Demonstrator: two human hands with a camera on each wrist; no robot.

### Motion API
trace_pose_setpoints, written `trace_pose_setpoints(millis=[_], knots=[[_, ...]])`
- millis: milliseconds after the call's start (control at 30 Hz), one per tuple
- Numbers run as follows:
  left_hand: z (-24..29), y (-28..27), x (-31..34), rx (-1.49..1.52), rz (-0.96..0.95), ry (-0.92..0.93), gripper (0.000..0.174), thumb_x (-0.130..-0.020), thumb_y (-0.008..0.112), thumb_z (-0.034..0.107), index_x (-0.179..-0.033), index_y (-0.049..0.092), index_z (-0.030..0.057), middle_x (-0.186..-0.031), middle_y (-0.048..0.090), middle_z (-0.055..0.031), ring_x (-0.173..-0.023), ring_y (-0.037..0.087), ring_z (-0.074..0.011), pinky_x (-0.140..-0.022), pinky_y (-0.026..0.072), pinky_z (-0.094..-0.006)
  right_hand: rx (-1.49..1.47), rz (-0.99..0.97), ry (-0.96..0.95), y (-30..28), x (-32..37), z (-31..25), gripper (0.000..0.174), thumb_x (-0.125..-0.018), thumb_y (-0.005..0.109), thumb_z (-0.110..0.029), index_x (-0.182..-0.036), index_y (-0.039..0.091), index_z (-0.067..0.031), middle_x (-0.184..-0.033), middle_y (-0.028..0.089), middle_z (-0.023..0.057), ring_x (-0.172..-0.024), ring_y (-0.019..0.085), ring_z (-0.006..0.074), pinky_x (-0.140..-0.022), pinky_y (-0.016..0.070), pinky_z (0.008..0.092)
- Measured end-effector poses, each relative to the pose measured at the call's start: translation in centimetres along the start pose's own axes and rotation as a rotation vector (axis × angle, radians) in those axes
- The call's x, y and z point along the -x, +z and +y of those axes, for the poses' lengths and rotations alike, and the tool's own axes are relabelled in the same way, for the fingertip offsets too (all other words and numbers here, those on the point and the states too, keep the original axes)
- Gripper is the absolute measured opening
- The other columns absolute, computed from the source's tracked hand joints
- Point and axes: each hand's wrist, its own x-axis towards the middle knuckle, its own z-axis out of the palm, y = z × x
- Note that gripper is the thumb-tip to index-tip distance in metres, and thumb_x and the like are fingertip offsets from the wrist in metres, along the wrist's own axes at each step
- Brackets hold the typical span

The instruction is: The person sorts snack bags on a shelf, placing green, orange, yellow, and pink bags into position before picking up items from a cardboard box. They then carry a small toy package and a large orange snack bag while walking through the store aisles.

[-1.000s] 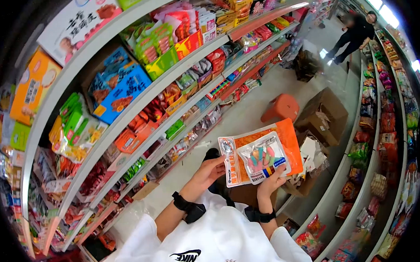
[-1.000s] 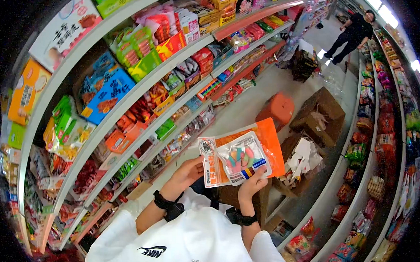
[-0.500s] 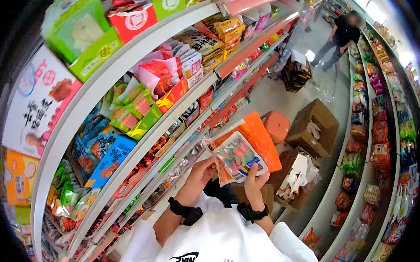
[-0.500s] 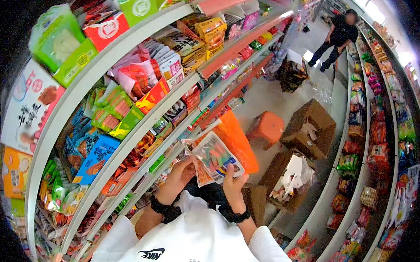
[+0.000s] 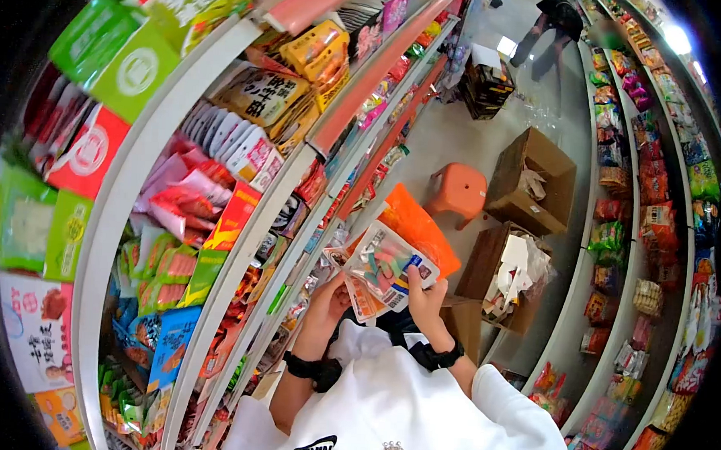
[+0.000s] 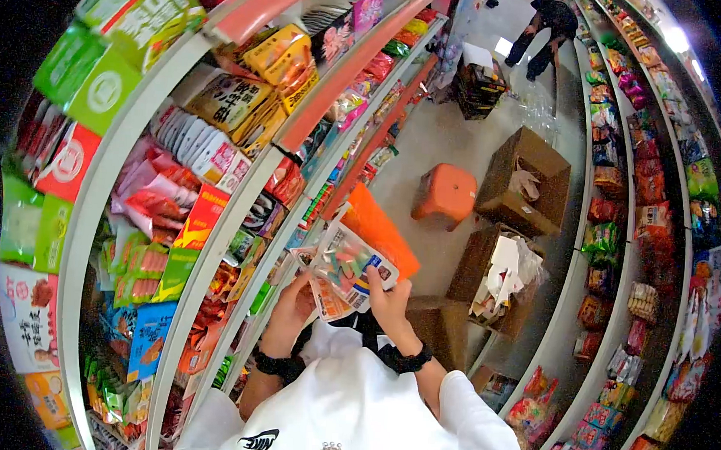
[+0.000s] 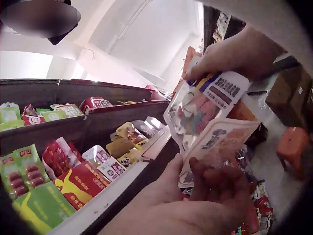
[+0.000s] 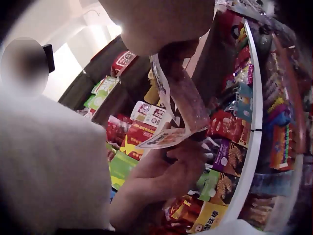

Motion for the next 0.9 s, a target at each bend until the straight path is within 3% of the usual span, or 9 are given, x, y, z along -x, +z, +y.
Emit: trace_pose_setpoints(millis=[67,200,333,500,600,800,900], knots=[[1.2,3.0,-0.3,-0.039,0.032,-0.013,0.021,-0.087,0.059,0.024,-0.093,0.059,0.0037,-0.086,0.061,-0.0037,-0.081,0.058,-0.0132,-0.076,0.0455,-0.0283,-0.050,0.044,0.081,-0.8,-1.9,0.7,0.015,-0.083,0.061,-0.011,-0.078,0.060,0.0035,-0.067,0.063,0.0058,-0.059,0.059,0.0113,-0.055,0.0447,0.0272],[-0.5,4.0,-4.7,-0.076,0.037,-0.037,0.021,-0.088,0.057,0.023,-0.093,0.059,0.0029,-0.087,0.061,-0.0045,-0.082,0.058,-0.0140,-0.077,0.0452,-0.0292,0.002,0.033,0.066,-3.8,-7.1,3.0,0.018,-0.085,0.059,-0.011,-0.076,0.060,0.0047,-0.066,0.063,0.0050,-0.060,0.056,0.0075,-0.054,0.0441,0.0266],[-2.9,9.4,-10.1,-0.088,0.029,-0.074,0.022,-0.089,0.055,0.023,-0.092,0.059,0.0023,-0.086,0.059,-0.0040,-0.079,0.056,-0.0126,-0.074,0.0439,-0.0277,-0.146,-0.026,0.199,-7.6,-13.8,4.9,0.015,-0.083,0.061,-0.009,-0.078,0.061,0.0047,-0.066,0.063,0.0044,-0.061,0.058,0.0091,-0.057,0.0456,0.0248],[-5.8,17.2,-16.1,-0.059,0.049,-0.114,0.022,-0.090,0.054,0.024,-0.090,0.057,0.0026,-0.079,0.052,-0.0006,-0.072,0.047,-0.0097,-0.070,0.0396,-0.0256,-0.149,-0.051,0.154,-13.4,-21.9,6.5,0.016,-0.077,0.064,-0.007,-0.089,0.061,0.0039,-0.082,0.066,0.0077,-0.073,0.061,0.0123,-0.065,0.0476,0.0267],[-6.9,19.7,-18.8,-0.013,0.037,-0.162,0.022,-0.091,0.053,0.025,-0.090,0.056,0.0038,-0.077,0.051,0.0003,-0.072,0.046,-0.0093,-0.071,0.0389,-0.0256,-0.171,-0.100,0.238,-15.7,-25.4,7.8,0.016,-0.076,0.065,-0.007,-0.087,0.062,0.0040,-0.079,0.066,0.0075,-0.071,0.061,0.0120,-0.064,0.0478,0.0266],[-6.9,21.9,-21.5,0.000,0.014,-0.175,0.023,-0.091,0.052,0.028,-0.091,0.056,0.0053,-0.075,0.049,0.0014,-0.071,0.045,-0.0091,-0.075,0.0392,-0.0269,-0.037,-0.286,0.088,-16.8,-30.1,9.3,0.018,-0.077,0.067,-0.011,-0.084,0.062,0.0045,-0.072,0.065,0.0127,-0.063,0.063,0.0139,-0.057,0.0474,0.0279],[-5.8,23.2,-22.0,0.050,-0.040,-0.169,0.025,-0.092,0.050,0.027,-0.098,0.057,0.0035,-0.087,0.057,-0.0023,-0.083,0.053,-0.0117,-0.084,0.0405,-0.0290,0.001,-0.266,0.062,-16.1,-31.4,9.6,0.019,-0.078,0.067,-0.014,-0.082,0.062,0.0042,-0.067,0.063,0.0155,-0.056,0.063,0.0178,-0.051,0.0459,0.0281]])
